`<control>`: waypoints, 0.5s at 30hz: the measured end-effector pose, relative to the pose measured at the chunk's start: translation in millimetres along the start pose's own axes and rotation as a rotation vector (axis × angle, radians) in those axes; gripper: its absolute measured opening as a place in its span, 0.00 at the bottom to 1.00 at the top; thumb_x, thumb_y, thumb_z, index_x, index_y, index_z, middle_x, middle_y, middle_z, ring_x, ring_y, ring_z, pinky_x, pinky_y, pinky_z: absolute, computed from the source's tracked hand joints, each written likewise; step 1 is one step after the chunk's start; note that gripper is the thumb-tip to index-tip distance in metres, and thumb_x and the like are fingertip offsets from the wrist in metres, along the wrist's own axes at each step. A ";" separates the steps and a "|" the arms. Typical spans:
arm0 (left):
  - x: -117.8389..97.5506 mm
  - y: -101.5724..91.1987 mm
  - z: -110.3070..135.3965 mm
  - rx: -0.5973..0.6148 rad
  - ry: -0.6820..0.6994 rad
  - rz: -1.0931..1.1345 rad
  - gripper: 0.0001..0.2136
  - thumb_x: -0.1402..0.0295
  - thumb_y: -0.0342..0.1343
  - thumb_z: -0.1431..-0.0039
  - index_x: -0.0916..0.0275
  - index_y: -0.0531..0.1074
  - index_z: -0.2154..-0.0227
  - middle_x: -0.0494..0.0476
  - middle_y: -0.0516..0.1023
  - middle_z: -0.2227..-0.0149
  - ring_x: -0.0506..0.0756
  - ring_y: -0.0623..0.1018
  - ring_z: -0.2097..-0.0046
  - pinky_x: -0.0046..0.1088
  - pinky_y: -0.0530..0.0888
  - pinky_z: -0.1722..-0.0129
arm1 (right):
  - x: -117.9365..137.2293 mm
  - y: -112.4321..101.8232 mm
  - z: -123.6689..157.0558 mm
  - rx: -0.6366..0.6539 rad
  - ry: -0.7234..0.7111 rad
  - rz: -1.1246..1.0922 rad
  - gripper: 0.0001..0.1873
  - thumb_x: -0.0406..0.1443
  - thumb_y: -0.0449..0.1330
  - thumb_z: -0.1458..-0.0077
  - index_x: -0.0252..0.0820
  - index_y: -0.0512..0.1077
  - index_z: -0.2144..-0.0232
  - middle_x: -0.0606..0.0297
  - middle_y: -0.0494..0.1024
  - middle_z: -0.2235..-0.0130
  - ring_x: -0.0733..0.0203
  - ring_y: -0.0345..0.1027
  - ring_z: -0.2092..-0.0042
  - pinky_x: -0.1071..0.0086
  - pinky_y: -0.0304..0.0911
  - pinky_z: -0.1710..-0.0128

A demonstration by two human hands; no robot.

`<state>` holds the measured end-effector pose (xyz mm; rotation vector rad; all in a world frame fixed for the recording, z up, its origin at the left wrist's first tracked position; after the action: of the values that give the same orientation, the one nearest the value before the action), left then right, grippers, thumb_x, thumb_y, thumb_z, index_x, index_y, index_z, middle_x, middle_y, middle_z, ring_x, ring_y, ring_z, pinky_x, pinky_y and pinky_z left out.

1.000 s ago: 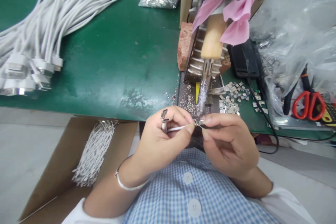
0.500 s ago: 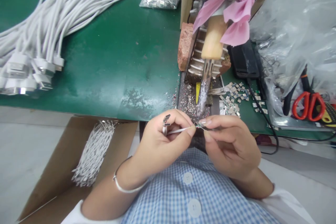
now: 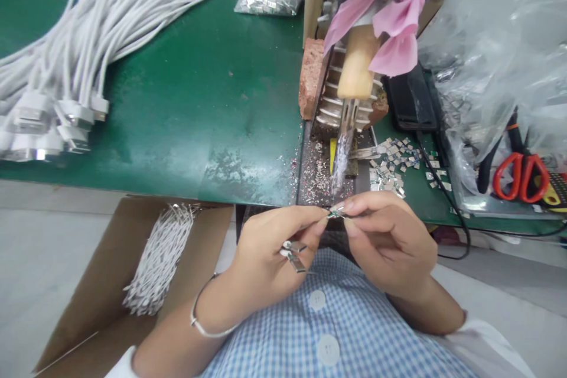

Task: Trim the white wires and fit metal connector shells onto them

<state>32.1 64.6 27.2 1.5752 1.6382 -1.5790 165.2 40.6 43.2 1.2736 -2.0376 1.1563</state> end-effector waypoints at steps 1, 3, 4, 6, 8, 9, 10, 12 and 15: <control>-2.7 0.0 0.8 0.001 0.041 -0.041 0.10 0.80 0.55 0.45 0.62 0.72 0.61 0.48 0.75 0.77 0.47 0.70 0.80 0.22 0.69 0.78 | -0.1 -0.4 -0.1 -0.005 0.001 -0.001 0.10 0.23 0.59 0.51 0.41 0.71 0.68 0.63 0.77 0.64 0.61 0.74 0.62 0.66 0.73 0.63; -6.2 1.4 2.4 0.011 0.105 -0.115 0.12 0.81 0.54 0.45 0.61 0.72 0.60 0.48 0.76 0.77 0.47 0.70 0.80 0.23 0.69 0.78 | -0.2 -1.4 -0.4 -0.016 0.001 0.000 0.10 0.24 0.59 0.51 0.41 0.71 0.68 0.63 0.77 0.64 0.61 0.74 0.62 0.66 0.73 0.64; -6.7 2.2 3.0 0.015 0.124 -0.142 0.12 0.81 0.54 0.45 0.61 0.71 0.59 0.48 0.76 0.77 0.48 0.70 0.80 0.23 0.69 0.78 | -0.4 -1.7 -0.6 -0.019 0.004 0.004 0.09 0.24 0.59 0.51 0.42 0.71 0.68 0.63 0.78 0.64 0.61 0.74 0.62 0.65 0.73 0.64; -6.8 3.1 3.6 0.016 0.145 -0.172 0.13 0.80 0.53 0.44 0.60 0.71 0.58 0.48 0.75 0.78 0.48 0.70 0.80 0.24 0.68 0.78 | -0.7 -2.1 -1.2 -0.023 0.007 0.010 0.09 0.24 0.59 0.51 0.42 0.71 0.69 0.64 0.78 0.64 0.60 0.74 0.62 0.64 0.73 0.64; -6.9 4.2 3.6 0.020 0.156 -0.182 0.13 0.80 0.52 0.44 0.61 0.70 0.58 0.48 0.74 0.78 0.48 0.70 0.80 0.24 0.68 0.78 | -0.5 -1.9 -1.9 -0.024 0.008 0.010 0.10 0.24 0.59 0.51 0.42 0.71 0.69 0.64 0.78 0.64 0.60 0.74 0.62 0.64 0.73 0.64; -7.1 4.3 3.6 0.018 0.161 -0.186 0.13 0.80 0.52 0.44 0.62 0.70 0.58 0.48 0.74 0.78 0.48 0.70 0.80 0.24 0.67 0.78 | -0.3 -1.8 -2.4 -0.026 0.006 0.009 0.10 0.24 0.59 0.51 0.42 0.72 0.69 0.64 0.78 0.64 0.60 0.74 0.62 0.64 0.73 0.64; -7.0 4.6 3.6 0.019 0.161 -0.189 0.13 0.80 0.52 0.44 0.62 0.70 0.58 0.48 0.74 0.78 0.48 0.70 0.80 0.24 0.67 0.78 | 0.0 -1.8 -2.9 -0.030 0.003 0.007 0.10 0.24 0.59 0.51 0.42 0.72 0.68 0.64 0.77 0.64 0.60 0.74 0.62 0.64 0.73 0.64; -7.1 4.5 3.9 0.015 0.164 -0.194 0.13 0.80 0.52 0.44 0.62 0.70 0.57 0.48 0.74 0.78 0.49 0.71 0.79 0.24 0.67 0.78 | 0.8 -2.0 -4.1 -0.043 -0.003 0.009 0.11 0.23 0.59 0.51 0.42 0.72 0.68 0.64 0.77 0.64 0.60 0.74 0.62 0.65 0.73 0.63; -7.6 3.2 4.7 -0.003 0.172 -0.196 0.14 0.80 0.53 0.44 0.62 0.70 0.56 0.49 0.75 0.77 0.50 0.72 0.78 0.25 0.69 0.76 | 2.9 -1.9 -5.9 -0.062 -0.020 0.010 0.11 0.23 0.59 0.51 0.42 0.72 0.68 0.64 0.77 0.64 0.60 0.74 0.62 0.64 0.73 0.63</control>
<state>35.2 56.3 30.8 1.6305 1.9385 -1.5701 165.3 43.7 49.2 1.2516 -2.0801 1.0796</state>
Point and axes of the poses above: each hand's wrist, its own z-axis away from the middle knuckle, its own y-axis out of the palm, x = y × z, the point moved 10 cm from there along -z, towards the middle knuckle
